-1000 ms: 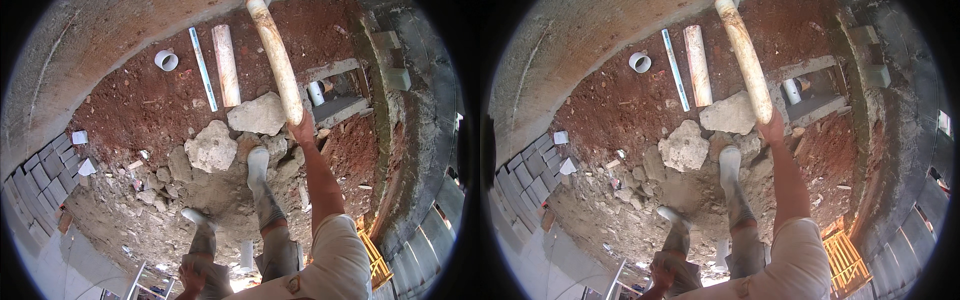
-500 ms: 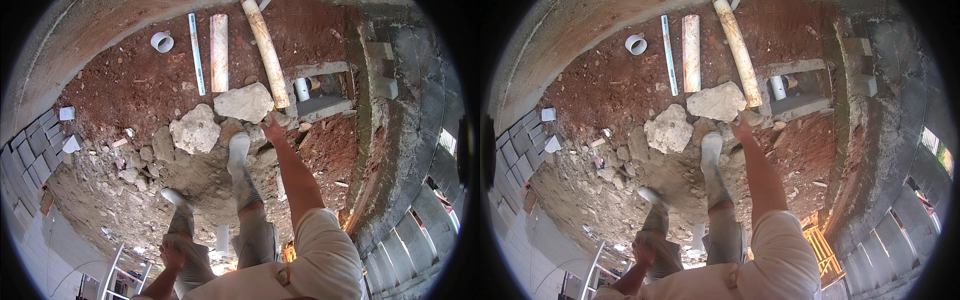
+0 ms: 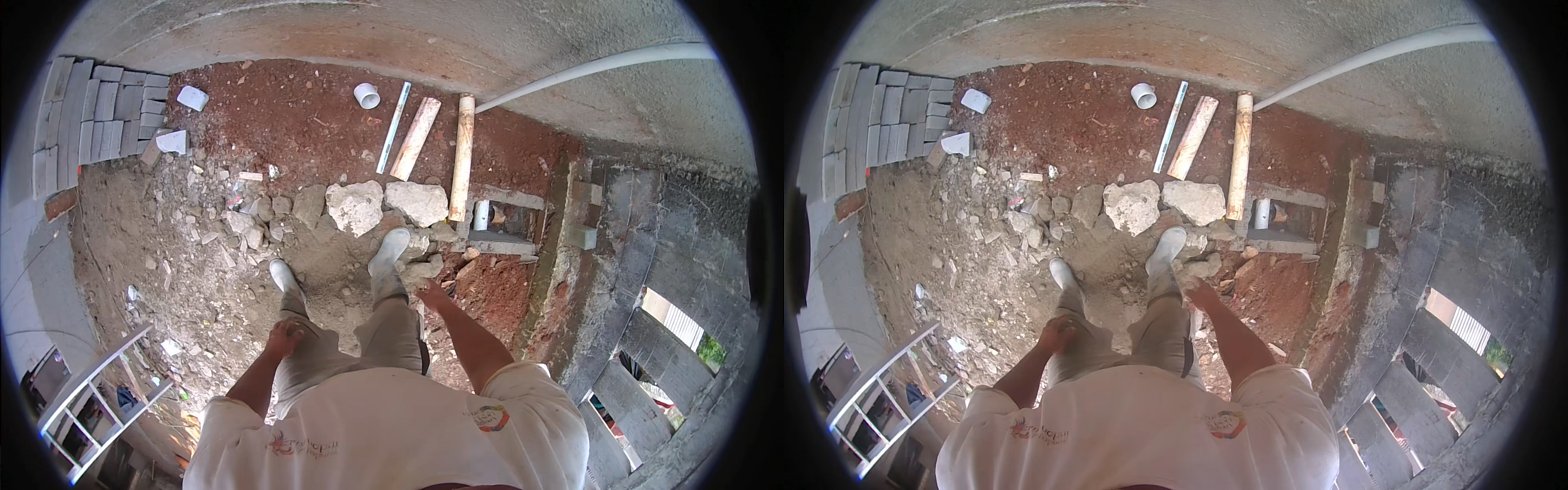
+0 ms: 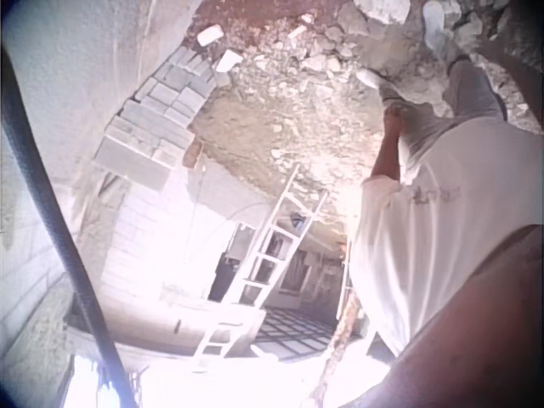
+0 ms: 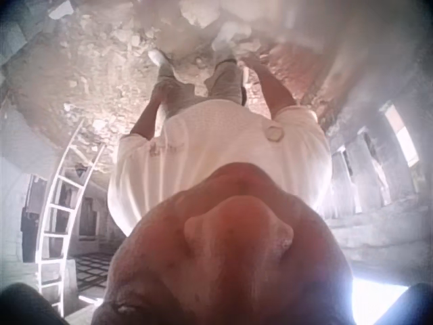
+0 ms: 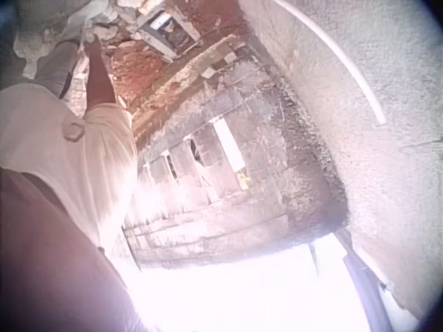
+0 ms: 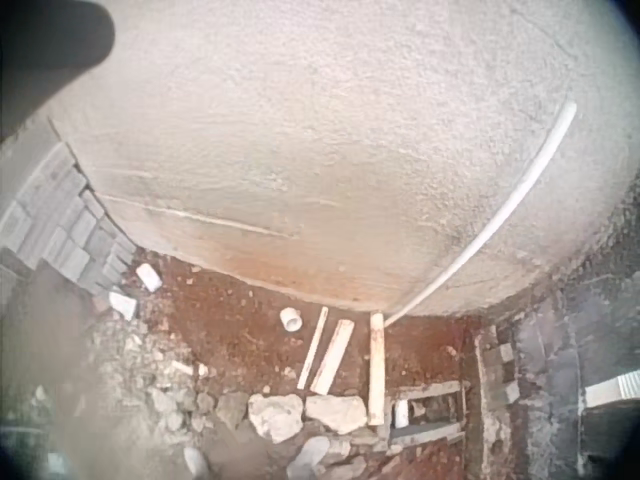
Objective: The person walks through a cluttered construction area, picks up a white PVC pipe and a wooden stick, then gathers metal bars and a bundle of thin sticks. They carry these items across the site and place them in a designated area.
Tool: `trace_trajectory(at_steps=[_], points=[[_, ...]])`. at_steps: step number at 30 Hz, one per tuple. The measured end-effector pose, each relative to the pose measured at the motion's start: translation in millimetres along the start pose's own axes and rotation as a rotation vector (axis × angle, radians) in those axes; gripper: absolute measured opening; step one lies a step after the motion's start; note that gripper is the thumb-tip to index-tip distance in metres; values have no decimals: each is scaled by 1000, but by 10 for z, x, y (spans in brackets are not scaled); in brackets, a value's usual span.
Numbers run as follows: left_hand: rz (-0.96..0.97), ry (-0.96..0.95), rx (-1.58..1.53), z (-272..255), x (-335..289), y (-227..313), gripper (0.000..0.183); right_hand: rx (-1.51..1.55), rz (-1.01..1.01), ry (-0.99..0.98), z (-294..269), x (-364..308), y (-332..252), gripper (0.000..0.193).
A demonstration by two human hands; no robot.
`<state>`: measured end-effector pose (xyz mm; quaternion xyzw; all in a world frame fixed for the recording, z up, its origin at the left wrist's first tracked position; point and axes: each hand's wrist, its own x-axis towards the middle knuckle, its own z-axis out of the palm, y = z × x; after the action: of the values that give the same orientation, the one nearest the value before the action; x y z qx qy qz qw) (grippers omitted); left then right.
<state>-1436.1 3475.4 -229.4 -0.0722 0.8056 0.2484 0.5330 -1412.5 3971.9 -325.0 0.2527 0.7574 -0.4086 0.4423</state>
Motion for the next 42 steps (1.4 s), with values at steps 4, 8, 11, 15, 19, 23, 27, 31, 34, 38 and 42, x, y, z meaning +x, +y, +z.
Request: trace_trajectory(at_steps=[4,8,11,15,19,23,27,31,34,38,42], points=[[-123,152,-80,-86,-719,23,66,-128,32,58,-809,-239,-644,61],[-222,217,-218,-53,-1169,-487,80,-511,-191,438,-1081,0,-792,55],[-336,242,-414,98,-1630,-867,88,-144,-149,214,-893,48,-1462,45],[-326,324,-745,124,-1800,-1667,94,22,-45,-34,-135,-73,-2527,39],[-236,410,-952,471,-1965,-2606,94,-165,-129,-70,1302,-450,-3690,39],[-214,516,-1052,638,-2192,-3356,87,-578,-361,-255,2536,-597,-4735,42],[-528,768,-1169,1968,-2750,-3921,72,-876,-707,-493,4122,-602,-5665,39],[-739,713,-1295,1741,-3352,-4098,60,-900,-872,-445,4809,-861,-6765,37],[-824,727,-1381,2001,-3380,-4199,60,-1003,-936,-532,5240,-978,-7135,38],[-680,745,-1433,1650,-3438,-4297,62,-1320,-684,-514,5469,-852,-7514,41],[-710,865,-1293,1661,-3515,-4597,41,-1546,-515,-611,6023,-852,-7809,40]])
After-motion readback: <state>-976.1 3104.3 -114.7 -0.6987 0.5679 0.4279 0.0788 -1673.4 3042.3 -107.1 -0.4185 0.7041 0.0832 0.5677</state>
